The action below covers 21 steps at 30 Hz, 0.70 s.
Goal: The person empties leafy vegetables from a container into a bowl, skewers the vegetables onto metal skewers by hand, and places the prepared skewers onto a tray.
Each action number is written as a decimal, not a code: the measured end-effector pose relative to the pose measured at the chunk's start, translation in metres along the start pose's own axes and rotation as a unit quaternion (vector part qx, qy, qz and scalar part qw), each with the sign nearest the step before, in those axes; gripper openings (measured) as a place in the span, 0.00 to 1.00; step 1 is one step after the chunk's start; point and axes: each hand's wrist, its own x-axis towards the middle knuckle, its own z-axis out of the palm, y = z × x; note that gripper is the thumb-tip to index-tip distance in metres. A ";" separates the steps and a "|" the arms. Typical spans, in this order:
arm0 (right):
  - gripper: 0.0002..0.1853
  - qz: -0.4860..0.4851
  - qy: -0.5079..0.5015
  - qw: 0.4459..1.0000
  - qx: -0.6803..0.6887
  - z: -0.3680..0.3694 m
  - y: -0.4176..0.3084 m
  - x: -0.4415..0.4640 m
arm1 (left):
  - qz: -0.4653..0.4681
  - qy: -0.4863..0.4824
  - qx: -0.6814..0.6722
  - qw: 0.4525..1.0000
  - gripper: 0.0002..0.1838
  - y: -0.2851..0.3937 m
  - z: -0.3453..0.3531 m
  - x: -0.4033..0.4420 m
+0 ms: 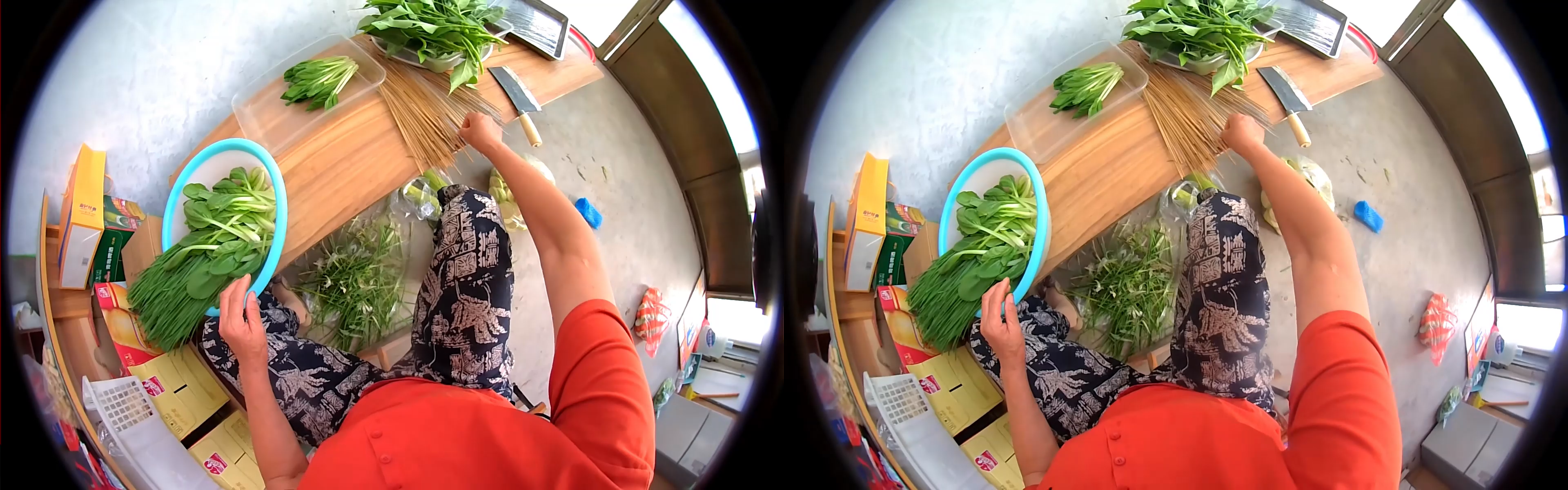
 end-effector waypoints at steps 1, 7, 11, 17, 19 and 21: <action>0.09 -0.034 0.064 0.997 -0.004 0.001 -0.001 -0.001 | -0.001 0.002 0.002 1.000 0.13 0.000 0.000 0.000; 0.10 -0.018 0.022 1.000 -0.003 0.012 -0.018 -0.007 | -0.001 0.000 0.003 1.000 0.13 -0.002 0.000 -0.001; 0.10 0.000 0.004 1.000 -0.030 0.020 -0.017 0.002 | -0.010 0.011 -0.014 1.000 0.12 0.000 0.000 -0.001; 0.11 -0.010 -0.003 0.999 -0.052 0.013 -0.018 0.002 | -0.005 0.015 -0.020 1.000 0.12 0.001 -0.001 -0.001; 0.11 0.005 -0.036 0.998 -0.058 0.008 -0.019 0.004 | -0.004 0.015 -0.018 1.000 0.12 0.004 -0.002 0.001; 0.10 -0.006 -0.053 0.997 -0.059 0.005 -0.023 0.005 | -0.009 0.017 -0.028 0.999 0.12 0.005 -0.001 0.001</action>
